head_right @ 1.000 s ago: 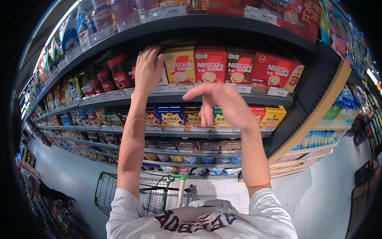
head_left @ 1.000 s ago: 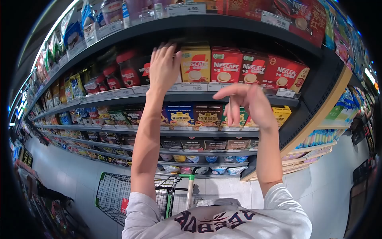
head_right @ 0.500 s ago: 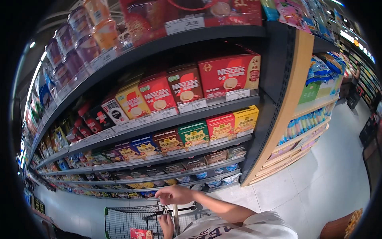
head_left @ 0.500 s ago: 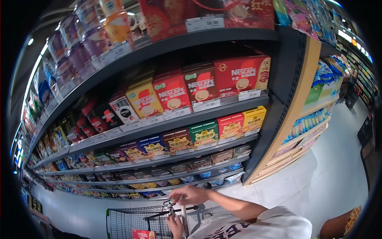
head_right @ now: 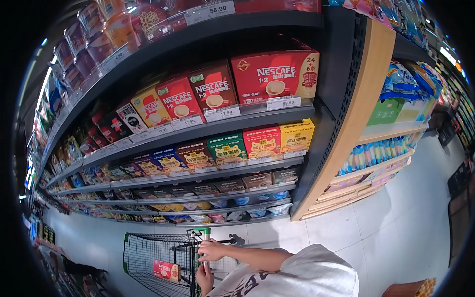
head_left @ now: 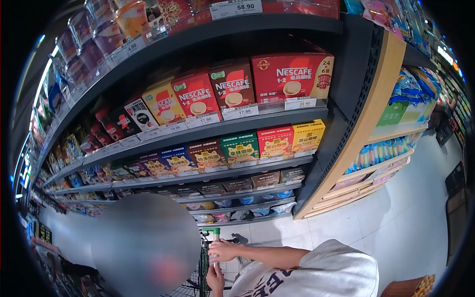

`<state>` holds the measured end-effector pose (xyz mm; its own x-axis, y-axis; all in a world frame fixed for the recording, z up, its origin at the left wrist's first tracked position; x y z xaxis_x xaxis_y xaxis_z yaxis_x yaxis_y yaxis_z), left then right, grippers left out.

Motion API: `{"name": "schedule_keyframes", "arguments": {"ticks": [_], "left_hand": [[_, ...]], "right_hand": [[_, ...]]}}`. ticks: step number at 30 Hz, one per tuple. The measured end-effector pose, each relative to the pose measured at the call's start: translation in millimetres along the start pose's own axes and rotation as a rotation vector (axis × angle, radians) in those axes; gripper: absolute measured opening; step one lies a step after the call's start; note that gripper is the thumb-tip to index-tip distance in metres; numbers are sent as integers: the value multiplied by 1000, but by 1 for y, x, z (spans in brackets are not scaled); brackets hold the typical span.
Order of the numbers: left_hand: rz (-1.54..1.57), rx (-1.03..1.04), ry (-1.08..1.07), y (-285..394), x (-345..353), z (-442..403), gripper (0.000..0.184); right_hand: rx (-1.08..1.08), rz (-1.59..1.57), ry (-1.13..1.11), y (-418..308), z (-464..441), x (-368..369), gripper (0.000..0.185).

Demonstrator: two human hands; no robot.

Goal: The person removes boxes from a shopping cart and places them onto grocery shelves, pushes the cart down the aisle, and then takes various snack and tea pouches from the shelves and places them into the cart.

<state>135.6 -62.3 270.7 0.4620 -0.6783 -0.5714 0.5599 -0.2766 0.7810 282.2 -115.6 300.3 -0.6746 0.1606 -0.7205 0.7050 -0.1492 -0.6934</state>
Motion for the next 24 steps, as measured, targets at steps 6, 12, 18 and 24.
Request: {"name": "schedule_keyframes", "arguments": {"ticks": [6, 12, 18, 24], "left_hand": [[-114, 264, 195, 35, 22, 35, 29], [-57, 318, 274, 51, 45, 72, 23], [106, 294, 309, 42, 39, 110, 20], [47, 62, 370, -7, 29, 143, 19]], "right_hand": [[-60, 71, -40, 11, 51, 7, 70], [-21, 98, -42, 11, 97, -3, 67], [129, -227, -41, 21, 125, -9, 75], [273, -258, 273, 10, 140, -69, 72]]}}
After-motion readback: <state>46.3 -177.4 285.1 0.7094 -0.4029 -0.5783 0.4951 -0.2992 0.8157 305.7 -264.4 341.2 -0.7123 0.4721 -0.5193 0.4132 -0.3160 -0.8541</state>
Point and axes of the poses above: each hand's wrist, its own z-axis away from the middle knuckle, its own x-axis out of the palm, y = z × x, the point moved 9 cm from there along -z, towards the middle knuckle, and after that the axes turned 7 degrees about z, right-handed, at the moved point
